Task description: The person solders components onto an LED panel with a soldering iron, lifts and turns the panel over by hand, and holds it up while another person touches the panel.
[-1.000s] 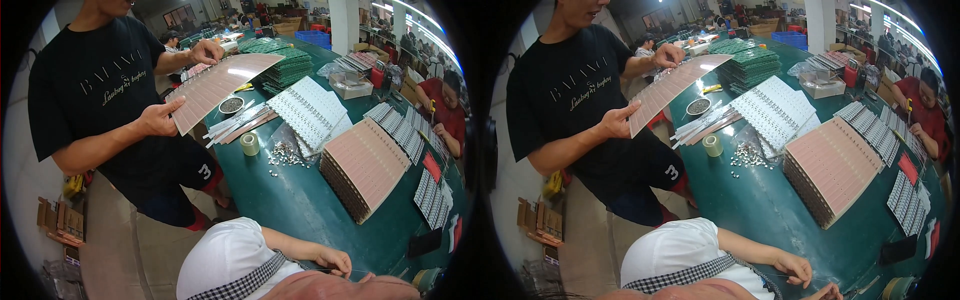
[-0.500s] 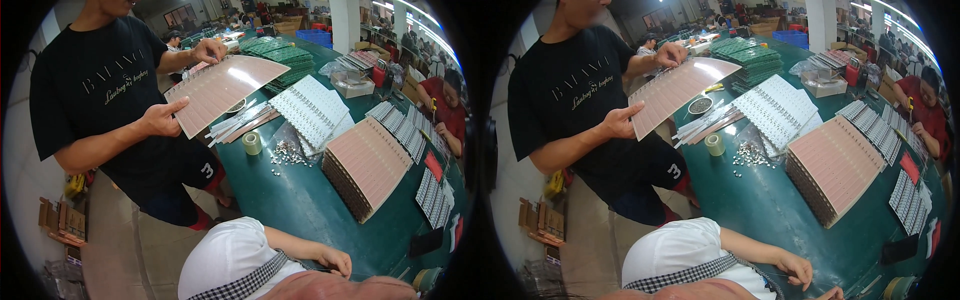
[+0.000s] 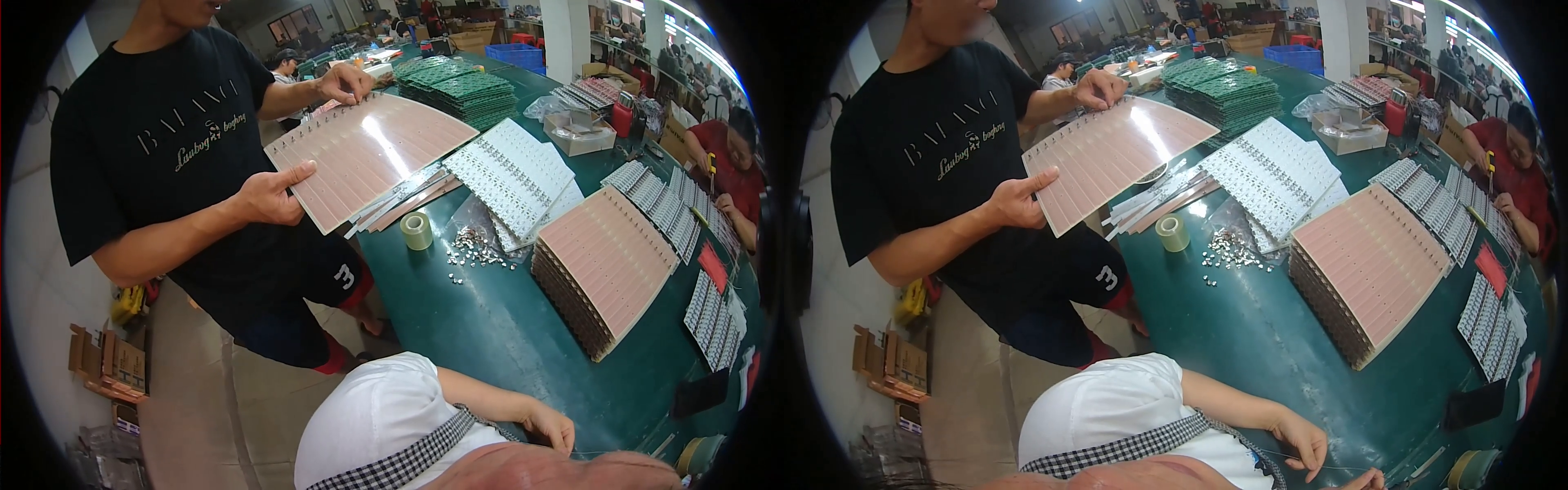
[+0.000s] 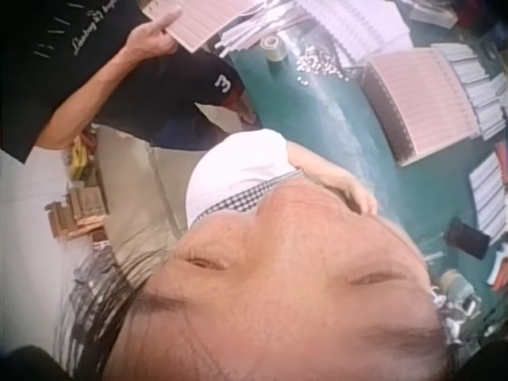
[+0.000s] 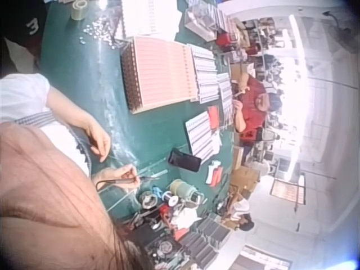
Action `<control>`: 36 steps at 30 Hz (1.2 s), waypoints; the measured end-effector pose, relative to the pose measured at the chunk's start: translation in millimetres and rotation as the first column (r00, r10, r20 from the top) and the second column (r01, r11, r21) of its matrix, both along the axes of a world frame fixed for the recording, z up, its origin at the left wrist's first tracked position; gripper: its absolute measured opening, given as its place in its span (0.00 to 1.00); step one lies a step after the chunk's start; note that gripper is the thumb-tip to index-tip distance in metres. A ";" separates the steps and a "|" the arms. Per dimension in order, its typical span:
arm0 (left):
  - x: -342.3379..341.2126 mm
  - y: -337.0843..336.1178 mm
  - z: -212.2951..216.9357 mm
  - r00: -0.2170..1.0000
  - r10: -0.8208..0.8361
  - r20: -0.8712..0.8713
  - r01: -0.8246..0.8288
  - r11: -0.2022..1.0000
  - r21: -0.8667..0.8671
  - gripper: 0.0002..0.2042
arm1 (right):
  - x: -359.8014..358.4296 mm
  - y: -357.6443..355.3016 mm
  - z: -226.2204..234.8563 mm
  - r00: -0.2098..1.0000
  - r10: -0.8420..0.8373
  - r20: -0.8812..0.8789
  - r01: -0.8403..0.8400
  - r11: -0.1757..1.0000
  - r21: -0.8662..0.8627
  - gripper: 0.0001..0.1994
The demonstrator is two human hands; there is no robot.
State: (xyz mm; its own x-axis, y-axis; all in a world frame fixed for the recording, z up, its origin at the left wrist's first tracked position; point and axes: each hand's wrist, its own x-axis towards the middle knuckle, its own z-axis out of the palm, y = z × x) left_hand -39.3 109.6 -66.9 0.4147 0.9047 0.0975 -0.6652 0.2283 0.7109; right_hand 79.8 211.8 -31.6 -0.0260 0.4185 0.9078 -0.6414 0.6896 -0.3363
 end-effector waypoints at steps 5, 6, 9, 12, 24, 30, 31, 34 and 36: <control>-1.1 -2.0 -0.7 1.000 0.007 0.002 -0.007 1.000 0.006 0.15 | 4.7 -42.0 33.4 0.686 -0.294 0.666 0.665 0.624 -0.410 0.14; -1.1 -0.9 -0.8 1.000 0.005 -0.001 -0.005 1.000 0.008 0.15 | 5.0 -41.6 33.6 0.681 -0.306 0.665 0.671 0.624 -0.400 0.15; 2.8 3.8 -3.1 1.000 -0.012 -0.022 0.012 1.000 0.004 0.15 | 4.8 -41.0 38.0 0.652 -0.359 0.668 0.701 0.622 -0.350 0.15; -3.0 -0.5 -2.0 0.998 -0.029 -0.064 0.030 1.000 0.007 0.15 | 4.8 -40.5 37.9 0.690 -0.334 0.643 0.675 0.617 -0.404 0.14; -0.5 -1.5 -1.0 0.995 -0.092 -0.028 0.093 0.995 0.027 0.13 | 7.0 -45.7 46.7 0.649 -0.335 0.683 0.701 0.612 -0.367 0.15; 0.2 -2.1 2.1 0.978 -0.169 -0.123 0.176 0.983 0.050 0.13 | 12.1 -41.4 43.0 0.620 -0.358 0.699 0.720 0.613 -0.325 0.15; 2.2 -0.5 1.1 0.977 -0.172 -0.127 0.180 0.982 0.052 0.13 | 13.6 -38.7 42.6 0.621 -0.361 0.696 0.721 0.611 -0.326 0.15; -3.2 -1.4 -3.4 0.976 -0.203 -0.080 0.207 0.978 0.037 0.13 | 5.8 -38.8 41.5 0.688 -0.349 0.637 0.678 0.622 -0.391 0.15; 3.0 -0.2 3.3 0.979 -0.189 -0.070 0.198 0.971 0.138 0.14 | 14.4 -40.0 51.7 0.589 -0.299 0.751 0.725 0.605 -0.328 0.15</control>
